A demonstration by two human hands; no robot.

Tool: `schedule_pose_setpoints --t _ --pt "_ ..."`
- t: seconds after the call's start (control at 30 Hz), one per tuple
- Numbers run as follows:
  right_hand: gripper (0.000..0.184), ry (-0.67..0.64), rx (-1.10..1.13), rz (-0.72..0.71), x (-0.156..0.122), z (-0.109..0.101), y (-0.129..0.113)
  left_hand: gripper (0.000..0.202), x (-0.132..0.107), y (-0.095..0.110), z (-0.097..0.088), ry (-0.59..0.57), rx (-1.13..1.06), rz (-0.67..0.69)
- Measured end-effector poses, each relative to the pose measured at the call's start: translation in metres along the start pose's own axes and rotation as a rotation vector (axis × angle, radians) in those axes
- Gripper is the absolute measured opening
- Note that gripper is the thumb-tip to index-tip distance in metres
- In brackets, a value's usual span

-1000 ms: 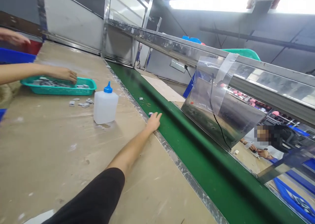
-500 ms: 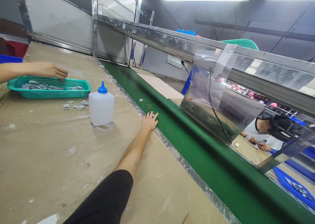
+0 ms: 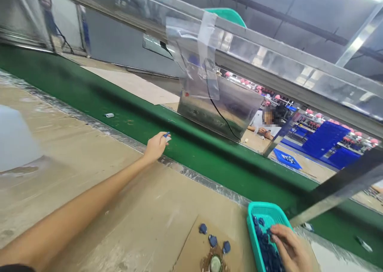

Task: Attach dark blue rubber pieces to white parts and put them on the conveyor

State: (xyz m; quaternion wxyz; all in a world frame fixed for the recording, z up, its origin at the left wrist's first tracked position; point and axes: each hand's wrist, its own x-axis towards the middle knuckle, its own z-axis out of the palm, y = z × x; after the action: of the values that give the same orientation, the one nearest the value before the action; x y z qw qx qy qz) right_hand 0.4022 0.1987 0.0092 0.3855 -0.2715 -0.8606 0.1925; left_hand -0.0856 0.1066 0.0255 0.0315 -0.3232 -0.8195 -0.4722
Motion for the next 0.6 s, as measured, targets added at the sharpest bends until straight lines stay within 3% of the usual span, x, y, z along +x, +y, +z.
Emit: schedule_pose_setpoints --t 0.07,0.13,0.2,0.27,0.33,0.4,0.5,0.6 --pt "0.022 0.044 0.117 0.06 -0.001 0.005 -0.025 0.04 -0.03 0.033 0.005 -0.1 -0.136 0.02" --pt "0.017 -0.016 0.206 0.092 -0.002 0.013 -0.053 0.04 -0.063 0.065 0.007 -0.225 -0.325 0.012" --pt "0.013 -0.144 0.262 0.063 -0.004 0.024 -0.077 0.038 -0.097 0.094 0.006 -0.446 -0.757 -0.087" --pt "0.011 -0.279 0.26 -0.003 -0.009 0.037 -0.092 0.038 -0.13 0.116 0.001 -0.708 -0.98 -0.186" --pt "0.013 -0.383 0.211 -0.06 -0.015 0.05 -0.1 0.042 -0.157 0.127 -0.003 -0.94 -0.981 -0.213" --pt "0.015 -0.437 0.13 -0.114 -0.021 0.06 -0.102 0.047 -0.177 0.13 -0.006 -1.084 -0.899 -0.175" --pt "0.02 -0.467 -0.04 -0.217 -0.027 0.071 -0.1 0.046 -0.188 0.127 -0.008 -1.102 -0.791 -0.073" --pt "0.024 -0.475 -0.146 -0.284 -0.031 0.076 -0.098 0.041 -0.187 0.124 -0.009 -0.996 -0.729 0.038"
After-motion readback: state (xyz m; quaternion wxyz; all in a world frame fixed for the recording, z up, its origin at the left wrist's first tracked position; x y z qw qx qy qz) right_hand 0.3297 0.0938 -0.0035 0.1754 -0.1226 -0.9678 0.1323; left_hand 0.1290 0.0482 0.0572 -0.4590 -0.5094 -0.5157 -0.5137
